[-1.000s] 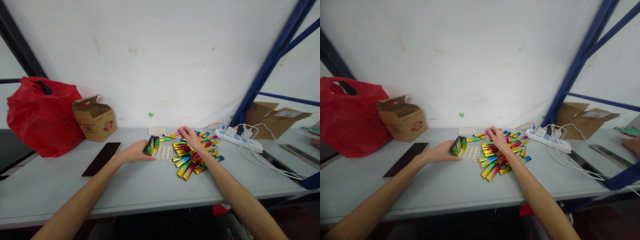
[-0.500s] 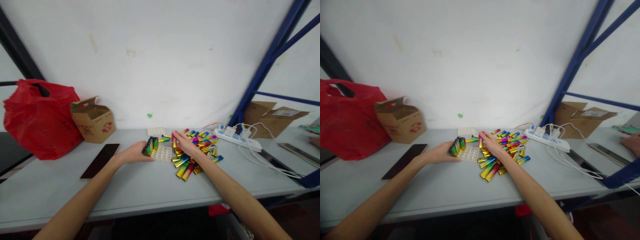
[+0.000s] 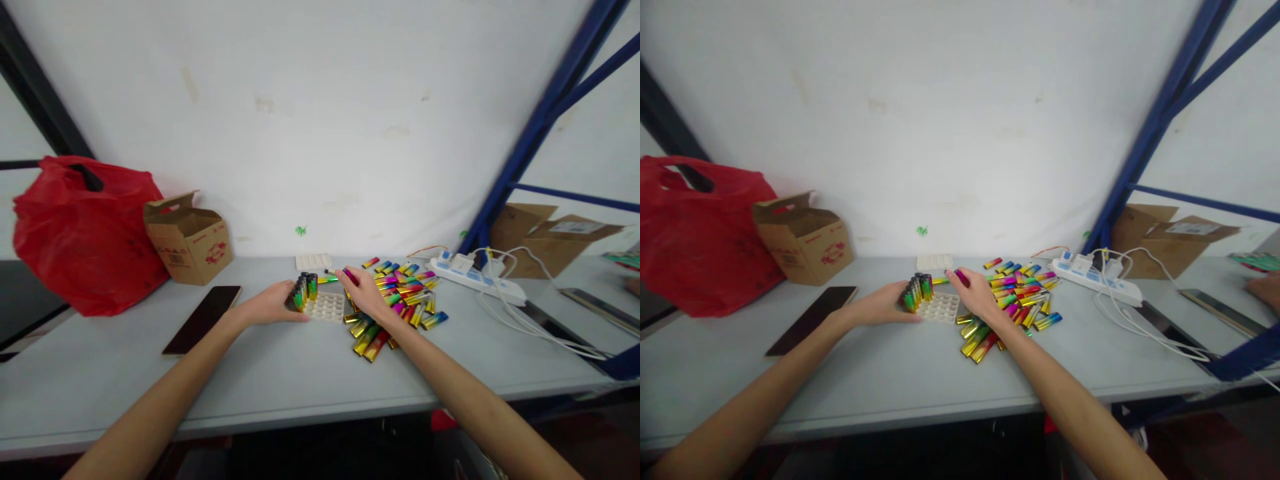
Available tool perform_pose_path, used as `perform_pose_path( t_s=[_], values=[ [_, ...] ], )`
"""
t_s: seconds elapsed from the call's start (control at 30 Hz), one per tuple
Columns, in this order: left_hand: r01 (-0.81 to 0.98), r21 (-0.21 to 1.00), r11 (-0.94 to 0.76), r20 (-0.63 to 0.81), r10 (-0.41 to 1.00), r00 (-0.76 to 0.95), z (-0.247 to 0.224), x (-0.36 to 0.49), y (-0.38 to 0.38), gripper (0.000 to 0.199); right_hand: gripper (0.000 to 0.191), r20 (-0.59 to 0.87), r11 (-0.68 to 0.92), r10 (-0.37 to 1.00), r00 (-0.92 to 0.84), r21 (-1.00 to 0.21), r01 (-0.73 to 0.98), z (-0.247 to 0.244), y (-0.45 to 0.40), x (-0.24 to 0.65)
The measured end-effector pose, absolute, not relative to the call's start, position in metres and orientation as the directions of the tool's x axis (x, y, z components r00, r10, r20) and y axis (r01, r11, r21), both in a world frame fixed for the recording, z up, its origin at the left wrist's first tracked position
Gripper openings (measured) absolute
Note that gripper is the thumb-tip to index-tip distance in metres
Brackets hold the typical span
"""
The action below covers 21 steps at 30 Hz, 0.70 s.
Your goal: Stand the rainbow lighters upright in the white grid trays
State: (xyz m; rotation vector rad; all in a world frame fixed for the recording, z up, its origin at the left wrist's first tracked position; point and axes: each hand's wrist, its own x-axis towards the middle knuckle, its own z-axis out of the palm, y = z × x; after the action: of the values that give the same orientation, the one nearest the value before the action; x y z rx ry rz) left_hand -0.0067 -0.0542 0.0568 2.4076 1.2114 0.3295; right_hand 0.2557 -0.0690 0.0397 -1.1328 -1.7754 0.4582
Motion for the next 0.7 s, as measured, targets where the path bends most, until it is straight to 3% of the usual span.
perform_pose_path(
  t_s=[0.27, 0.4, 0.57, 0.7],
  values=[
    [0.697, 0.475, -0.537, 0.024, 0.8, 0.6, 0.055, -0.008, -0.053, 0.072, 0.035, 0.553, 0.473, 0.83, -0.064, -0.64, 0.606, 0.04, -0.069, 0.253],
    [0.711, 0.452, -0.539, 0.024, 0.804, 0.595, 0.053, -0.009, -0.051, 0.076, 0.038, 0.561, 0.48, 0.825, -0.072, -0.626, 0.614, 0.041, -0.072, 0.253],
    [0.699, 0.469, -0.54, 0.03, 0.801, 0.598, 0.051, -0.009, -0.05, 0.076, 0.031, 0.503, 0.558, 0.822, -0.265, -0.624, 0.547, 0.042, -0.077, 0.25],
    [0.654, 0.539, -0.532, 0.058, 0.797, 0.601, 0.051, -0.009, -0.05, 0.076, 0.034, 0.585, 0.706, 0.693, -0.421, -0.43, 0.563, 0.042, -0.079, 0.245]
  ],
)
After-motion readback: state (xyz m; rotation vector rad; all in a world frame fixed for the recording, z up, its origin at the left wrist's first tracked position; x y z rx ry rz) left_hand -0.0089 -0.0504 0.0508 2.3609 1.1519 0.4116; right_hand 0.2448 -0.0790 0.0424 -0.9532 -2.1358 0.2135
